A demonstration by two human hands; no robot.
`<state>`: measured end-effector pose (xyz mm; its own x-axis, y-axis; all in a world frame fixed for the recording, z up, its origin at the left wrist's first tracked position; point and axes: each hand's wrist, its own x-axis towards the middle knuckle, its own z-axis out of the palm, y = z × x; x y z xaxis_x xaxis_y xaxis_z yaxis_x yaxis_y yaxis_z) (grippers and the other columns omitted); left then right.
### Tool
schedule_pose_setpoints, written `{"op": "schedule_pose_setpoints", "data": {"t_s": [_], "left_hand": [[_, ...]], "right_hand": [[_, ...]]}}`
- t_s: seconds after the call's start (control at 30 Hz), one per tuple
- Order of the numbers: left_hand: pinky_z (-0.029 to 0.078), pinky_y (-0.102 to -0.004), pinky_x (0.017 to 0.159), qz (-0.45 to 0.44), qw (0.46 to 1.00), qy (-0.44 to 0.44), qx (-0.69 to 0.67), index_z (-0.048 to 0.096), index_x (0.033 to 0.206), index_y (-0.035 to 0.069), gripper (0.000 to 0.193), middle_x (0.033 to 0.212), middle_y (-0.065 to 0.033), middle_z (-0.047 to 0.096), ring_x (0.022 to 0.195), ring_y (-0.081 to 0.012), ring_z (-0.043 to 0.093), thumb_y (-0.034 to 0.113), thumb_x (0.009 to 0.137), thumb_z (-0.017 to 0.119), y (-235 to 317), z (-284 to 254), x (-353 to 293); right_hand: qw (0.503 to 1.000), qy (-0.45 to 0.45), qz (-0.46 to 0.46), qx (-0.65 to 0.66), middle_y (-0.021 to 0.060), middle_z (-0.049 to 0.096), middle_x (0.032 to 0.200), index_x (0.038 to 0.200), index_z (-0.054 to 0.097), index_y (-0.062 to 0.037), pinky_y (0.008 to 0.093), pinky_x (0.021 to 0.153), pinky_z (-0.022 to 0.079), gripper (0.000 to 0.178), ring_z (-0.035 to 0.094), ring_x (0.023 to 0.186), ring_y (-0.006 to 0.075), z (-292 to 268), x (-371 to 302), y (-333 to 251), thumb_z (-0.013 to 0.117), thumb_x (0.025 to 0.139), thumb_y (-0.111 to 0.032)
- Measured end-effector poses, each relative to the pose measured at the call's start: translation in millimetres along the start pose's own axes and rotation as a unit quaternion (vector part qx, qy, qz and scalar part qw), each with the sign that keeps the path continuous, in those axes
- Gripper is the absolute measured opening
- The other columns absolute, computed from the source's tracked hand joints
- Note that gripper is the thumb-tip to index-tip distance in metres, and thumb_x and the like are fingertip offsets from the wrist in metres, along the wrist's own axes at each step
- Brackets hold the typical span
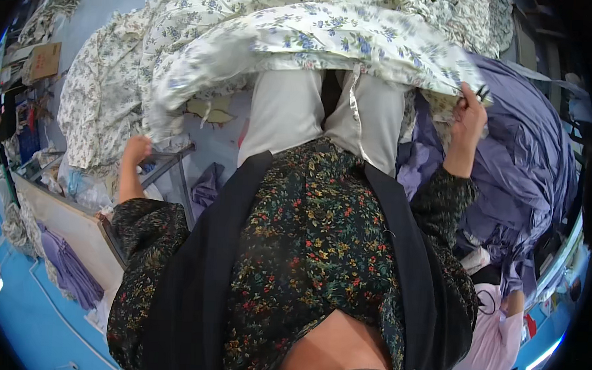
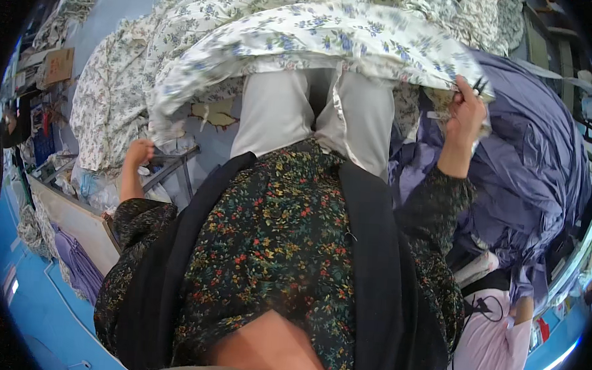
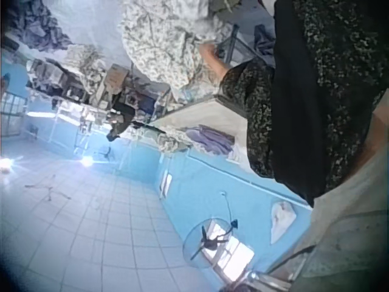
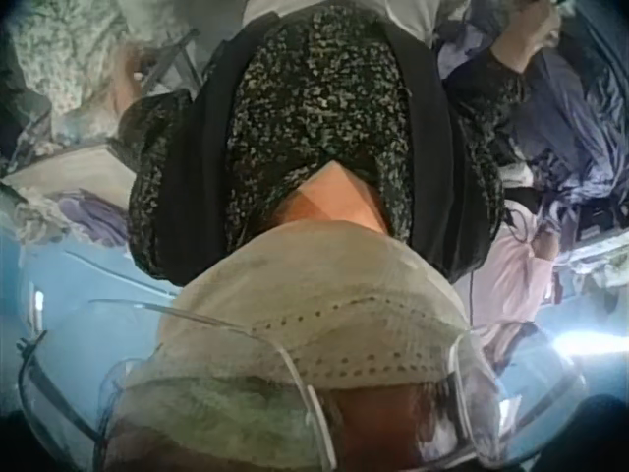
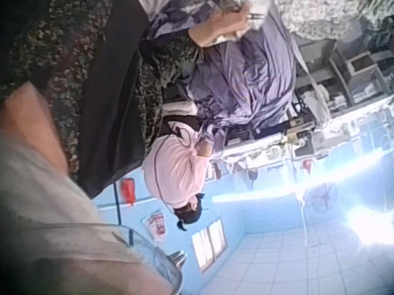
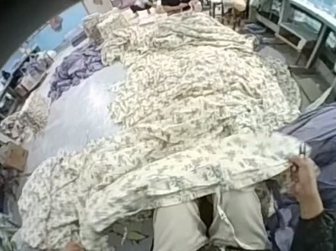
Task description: Measuring and trimming excess threads or small sections from floral-patterned fabric pieces.
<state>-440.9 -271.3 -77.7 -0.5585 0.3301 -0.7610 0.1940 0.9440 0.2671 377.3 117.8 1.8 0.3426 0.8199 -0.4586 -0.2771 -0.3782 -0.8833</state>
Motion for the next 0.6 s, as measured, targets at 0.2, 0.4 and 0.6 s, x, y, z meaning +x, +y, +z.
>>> {"op": "schedule_pose_setpoints", "data": {"t_s": [0.2,0.4,0.6], "left_hand": [[0.041,-0.0412,0.102,0.436,0.876,0.173,0.112,0.057,0.130,0.005,0.059,0.136,-0.0177,0.052,0.123,-0.0296,0.051,0.041,0.085,0.068,227.7,198.9,-120.6],[0.040,-0.0445,0.103,0.612,0.757,0.196,0.119,0.055,0.125,0.004,0.054,0.127,-0.0166,0.056,0.125,-0.0340,0.049,0.021,0.078,0.075,399.8,274.3,-156.1],[0.051,-0.0401,0.061,0.713,0.571,0.404,0.047,0.064,0.103,0.005,0.033,0.086,-0.0135,0.065,0.074,-0.0305,0.064,0.004,0.072,0.075,392.9,196.9,-215.5]], "right_hand": [[0.996,-0.007,0.072,0.047,-0.0015,0.047,0.054,0.066,0.054,-0.0082,0.0254,0.040,0.022,0.025,0.032,0.038,0.0077,-16.1,4.6,33.7,0.075,0.080,-0.010],[0.974,-0.152,-0.009,0.169,-0.0024,0.041,0.051,0.075,0.056,-0.0064,0.0241,0.044,0.022,0.019,0.028,0.040,0.0065,26.3,-33.3,-40.1,0.063,0.093,-0.010],[0.959,-0.193,-0.119,0.173,-0.0021,0.048,0.055,0.073,0.065,-0.0042,0.0229,0.045,0.022,0.016,0.034,0.043,0.0055,27.2,-42.7,-39.0,0.067,0.089,-0.003]]}}
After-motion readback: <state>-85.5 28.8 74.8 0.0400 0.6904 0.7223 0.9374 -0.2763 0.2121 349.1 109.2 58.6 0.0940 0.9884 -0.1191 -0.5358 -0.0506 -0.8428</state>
